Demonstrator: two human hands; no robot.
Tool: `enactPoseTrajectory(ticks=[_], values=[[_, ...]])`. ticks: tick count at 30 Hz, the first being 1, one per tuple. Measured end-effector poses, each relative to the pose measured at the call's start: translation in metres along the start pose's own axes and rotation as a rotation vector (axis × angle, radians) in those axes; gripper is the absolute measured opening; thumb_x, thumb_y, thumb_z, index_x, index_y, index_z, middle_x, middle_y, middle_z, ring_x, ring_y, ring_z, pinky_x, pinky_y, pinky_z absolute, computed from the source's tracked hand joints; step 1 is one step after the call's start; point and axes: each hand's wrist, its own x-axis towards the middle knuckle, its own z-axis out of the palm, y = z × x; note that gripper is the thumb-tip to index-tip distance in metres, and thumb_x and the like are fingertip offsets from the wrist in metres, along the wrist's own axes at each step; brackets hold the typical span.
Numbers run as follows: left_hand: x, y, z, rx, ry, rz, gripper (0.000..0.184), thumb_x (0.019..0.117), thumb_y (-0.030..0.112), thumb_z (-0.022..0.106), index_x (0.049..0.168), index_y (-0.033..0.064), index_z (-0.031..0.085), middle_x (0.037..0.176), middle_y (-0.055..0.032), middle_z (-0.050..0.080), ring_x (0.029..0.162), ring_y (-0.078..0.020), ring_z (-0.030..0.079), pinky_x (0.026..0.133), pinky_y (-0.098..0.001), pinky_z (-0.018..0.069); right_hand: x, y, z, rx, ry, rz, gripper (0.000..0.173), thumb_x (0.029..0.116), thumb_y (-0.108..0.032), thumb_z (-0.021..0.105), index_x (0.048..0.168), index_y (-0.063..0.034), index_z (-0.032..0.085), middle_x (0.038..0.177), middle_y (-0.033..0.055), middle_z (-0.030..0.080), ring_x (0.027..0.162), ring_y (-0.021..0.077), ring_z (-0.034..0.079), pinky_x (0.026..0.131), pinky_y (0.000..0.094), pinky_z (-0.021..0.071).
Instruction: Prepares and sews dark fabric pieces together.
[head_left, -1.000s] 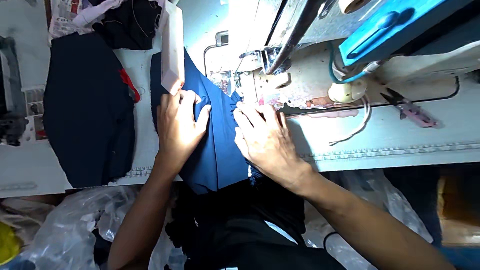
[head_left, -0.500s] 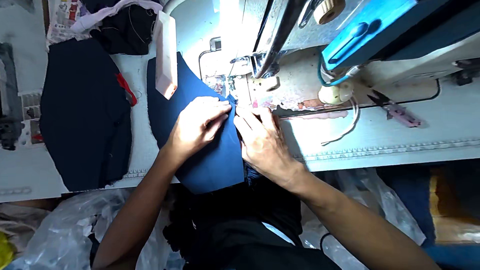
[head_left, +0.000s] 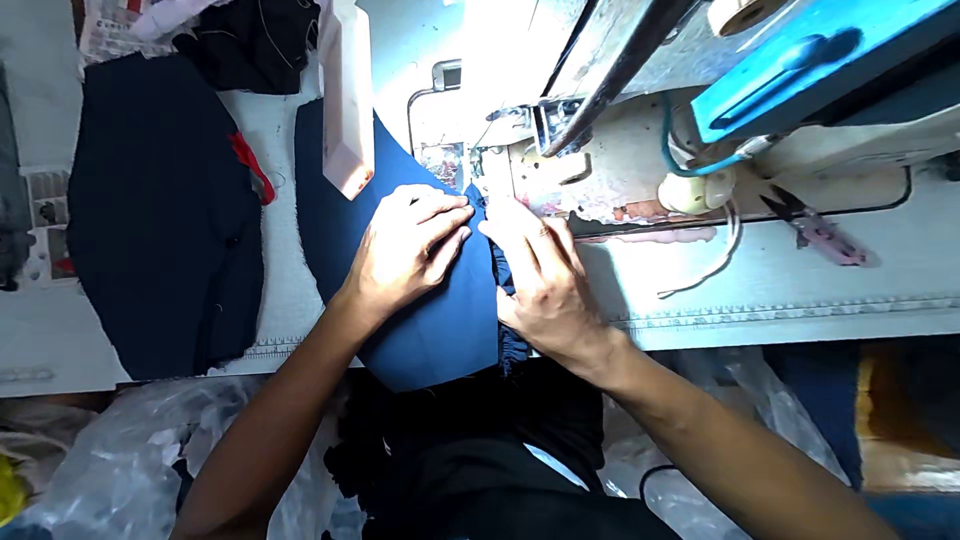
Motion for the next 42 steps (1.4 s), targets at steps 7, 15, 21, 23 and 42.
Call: enactPoseTrajectory(ticks=[7, 15, 21, 23, 42], values=[[-0.001, 0.0, 0.0, -0.008, 0.031, 0.013, 0.026, 0.1012, 0.022, 0.063, 0.119, 0.0092, 0.077, 0.126, -0.0068, 0.072, 0.123, -0.0237, 0.062, 0.107, -0.0376, 0.0458, -0.001, 0.003, 0.004, 0.026, -0.012, 0.034, 0.043, 0.0875, -0.012, 0.064, 0.13, -0.0055, 0.07, 0.14, 0.0164, 0.061, 0.121, 0.0333, 0.058, 0.101, 0.0452, 0.046], [-0.001, 0.001, -0.001, 0.086, -0.021, 0.029, 0.03, 0.1034, 0.025, 0.058, 0.125, 0.0119, 0.075, 0.13, -0.0039, 0.071, 0.126, -0.0243, 0.06, 0.105, -0.0396, 0.0455, 0.007, -0.005, -0.006, -0.233, -0.209, -0.02, 0.039, 0.0931, -0.012, 0.053, 0.129, -0.0101, 0.069, 0.153, 0.005, 0.054, 0.131, 0.0355, 0.053, 0.088, 0.0533, 0.0442], [0.011, -0.009, 0.0, 0.114, -0.047, 0.042, 0.032, 0.1049, 0.029, 0.055, 0.126, 0.0159, 0.075, 0.132, -0.0008, 0.071, 0.129, -0.0241, 0.059, 0.107, -0.0402, 0.0429, 0.018, -0.009, -0.009, -0.272, -0.244, 0.038, 0.04, 0.0889, -0.007, 0.055, 0.127, -0.0081, 0.066, 0.153, 0.01, 0.051, 0.13, 0.04, 0.05, 0.094, 0.0584, 0.0384], [0.016, -0.013, 0.0, 0.118, -0.043, 0.034, 0.032, 0.1054, 0.029, 0.054, 0.126, 0.0162, 0.075, 0.132, -0.0003, 0.071, 0.129, -0.024, 0.059, 0.107, -0.0402, 0.0429, 0.025, -0.006, -0.01, -0.269, -0.26, 0.047, 0.043, 0.0876, -0.006, 0.055, 0.129, -0.0078, 0.065, 0.155, 0.0103, 0.05, 0.131, 0.0412, 0.048, 0.093, 0.0605, 0.038], [0.027, -0.029, -0.003, 0.073, -0.074, 0.022, 0.034, 0.1052, 0.029, 0.052, 0.127, 0.0178, 0.075, 0.138, 0.0027, 0.068, 0.137, -0.0236, 0.054, 0.112, -0.0432, 0.039, 0.032, -0.007, -0.011, -0.234, -0.232, 0.128, 0.05, 0.0906, -0.001, 0.055, 0.139, -0.0094, 0.062, 0.153, 0.0112, 0.051, 0.136, 0.0438, 0.044, 0.098, 0.0646, 0.0379]])
